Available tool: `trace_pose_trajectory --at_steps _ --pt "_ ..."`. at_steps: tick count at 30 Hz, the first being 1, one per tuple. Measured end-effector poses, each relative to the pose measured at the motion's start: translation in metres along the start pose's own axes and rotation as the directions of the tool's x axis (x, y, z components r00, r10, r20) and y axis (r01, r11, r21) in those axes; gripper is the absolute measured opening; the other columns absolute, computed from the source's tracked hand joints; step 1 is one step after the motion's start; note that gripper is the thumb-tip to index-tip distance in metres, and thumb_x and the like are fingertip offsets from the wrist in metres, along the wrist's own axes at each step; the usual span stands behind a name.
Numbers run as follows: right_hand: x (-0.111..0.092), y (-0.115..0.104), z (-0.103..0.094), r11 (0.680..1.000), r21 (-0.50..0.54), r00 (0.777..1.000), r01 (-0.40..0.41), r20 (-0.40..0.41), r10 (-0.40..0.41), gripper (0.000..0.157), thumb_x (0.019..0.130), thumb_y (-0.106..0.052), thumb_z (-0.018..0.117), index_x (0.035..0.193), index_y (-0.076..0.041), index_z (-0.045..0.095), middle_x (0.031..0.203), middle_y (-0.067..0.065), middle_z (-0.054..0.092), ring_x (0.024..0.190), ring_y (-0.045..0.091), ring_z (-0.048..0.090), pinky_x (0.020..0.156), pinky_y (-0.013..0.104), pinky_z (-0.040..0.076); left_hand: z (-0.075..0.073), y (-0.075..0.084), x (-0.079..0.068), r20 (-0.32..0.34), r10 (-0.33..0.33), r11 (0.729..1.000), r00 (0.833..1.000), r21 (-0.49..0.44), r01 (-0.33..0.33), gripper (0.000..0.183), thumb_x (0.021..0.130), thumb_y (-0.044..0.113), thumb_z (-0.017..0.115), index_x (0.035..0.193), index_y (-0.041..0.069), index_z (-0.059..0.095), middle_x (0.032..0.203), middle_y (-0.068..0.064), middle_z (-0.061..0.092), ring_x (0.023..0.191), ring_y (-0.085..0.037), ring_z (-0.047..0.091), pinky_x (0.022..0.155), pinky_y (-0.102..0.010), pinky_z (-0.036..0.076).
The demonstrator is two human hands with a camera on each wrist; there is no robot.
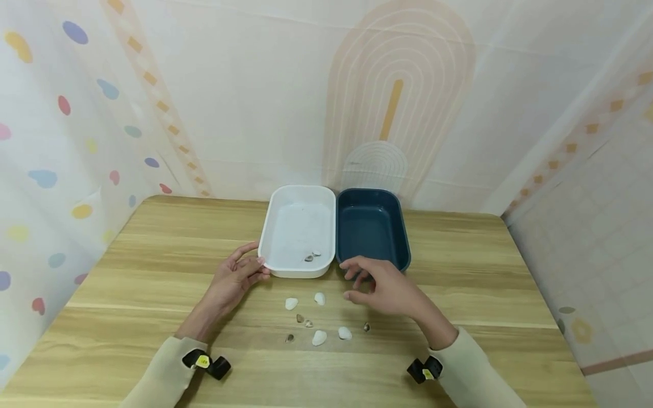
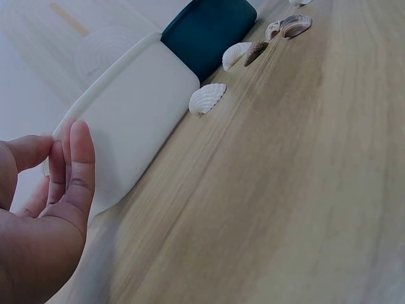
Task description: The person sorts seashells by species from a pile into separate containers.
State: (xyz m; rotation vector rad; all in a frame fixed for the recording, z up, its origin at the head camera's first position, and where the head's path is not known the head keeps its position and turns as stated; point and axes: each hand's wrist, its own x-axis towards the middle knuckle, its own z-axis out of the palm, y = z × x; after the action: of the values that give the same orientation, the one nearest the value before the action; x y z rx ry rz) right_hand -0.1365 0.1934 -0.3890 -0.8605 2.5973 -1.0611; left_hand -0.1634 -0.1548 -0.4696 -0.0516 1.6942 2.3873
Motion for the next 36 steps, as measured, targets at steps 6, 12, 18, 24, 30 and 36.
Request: trace_pose_trajectory --at_steps 6,12,18,24,30,36 --pt "-0.012 0.009 0.005 0.999 0.03 0.999 -0.016 0.045 0.015 0.046 0.095 -0.031 0.075 0.135 -0.012 0.061 0.112 0.004 0.072 0.089 0.004 0.064 0.071 0.022 0.06 0.0 0.001 0.0 0.002 0.007 1.0 1.0 -0.018 -0.007 0.057 0.102 -0.001 0.059 0.153 0.003 0.036 0.093 -0.002 0.069 0.08 -0.011 0.072 0.08 -0.024 0.066" --pt "-0.021 0.021 0.01 1.0 0.02 0.998 -0.006 0.057 0.005 0.041 0.094 -0.025 0.077 0.128 -0.008 0.064 0.099 -0.002 0.072 0.082 0.002 0.062 0.069 0.02 0.059 0.0 0.001 -0.001 0.001 0.009 1.0 1.0 -0.021 -0.008 0.057 0.102 -0.001 0.059 0.153 0.004 0.035 0.093 -0.002 0.069 0.08 -0.011 0.072 0.08 -0.024 0.066" --pt "-0.03 0.034 0.016 0.999 0.024 0.997 -0.027 0.076 0.025 0.028 0.093 -0.02 0.078 0.117 -0.009 0.069 0.092 -0.007 0.07 0.078 0.001 0.062 0.066 0.02 0.058 0.001 0.001 -0.001 -0.003 0.008 1.0 1.0 -0.022 -0.008 0.056 0.102 -0.002 0.058 0.153 0.004 0.036 0.096 -0.004 0.07 0.079 -0.012 0.072 0.08 -0.024 0.066" --pt "-0.038 0.045 0.021 0.998 0.043 0.995 -0.037 0.09 0.033 0.028 0.092 -0.022 0.079 0.115 -0.009 0.071 0.089 -0.006 0.068 0.074 0.0 0.06 0.062 0.019 0.057 0.0 0.0 0.0 0.0 0.011 1.0 1.0 -0.02 -0.011 0.057 0.102 -0.001 0.059 0.154 0.003 0.036 0.096 -0.004 0.07 0.08 -0.012 0.072 0.081 -0.025 0.066" --pt "-0.043 0.05 0.026 0.997 0.051 0.994 -0.063 0.094 0.058 0.023 0.09 -0.026 0.081 0.106 -0.013 0.071 0.081 -0.008 0.063 0.069 0.001 0.056 0.059 0.018 0.054 0.001 0.0 0.0 0.001 0.014 1.0 1.0 -0.017 -0.014 0.057 0.101 -0.002 0.059 0.153 0.003 0.036 0.095 -0.004 0.07 0.08 -0.012 0.072 0.08 -0.025 0.066" --pt "-0.044 0.049 0.031 0.996 0.03 0.993 -0.086 0.082 0.083 0.019 0.087 -0.024 0.084 0.098 -0.017 0.07 0.077 -0.008 0.061 0.068 -0.001 0.054 0.059 0.017 0.051 0.0 0.0 0.001 0.012 0.016 1.0 1.0 -0.022 -0.016 0.058 0.101 -0.002 0.059 0.153 0.0 0.032 0.094 -0.003 0.07 0.079 -0.011 0.073 0.08 -0.024 0.066"
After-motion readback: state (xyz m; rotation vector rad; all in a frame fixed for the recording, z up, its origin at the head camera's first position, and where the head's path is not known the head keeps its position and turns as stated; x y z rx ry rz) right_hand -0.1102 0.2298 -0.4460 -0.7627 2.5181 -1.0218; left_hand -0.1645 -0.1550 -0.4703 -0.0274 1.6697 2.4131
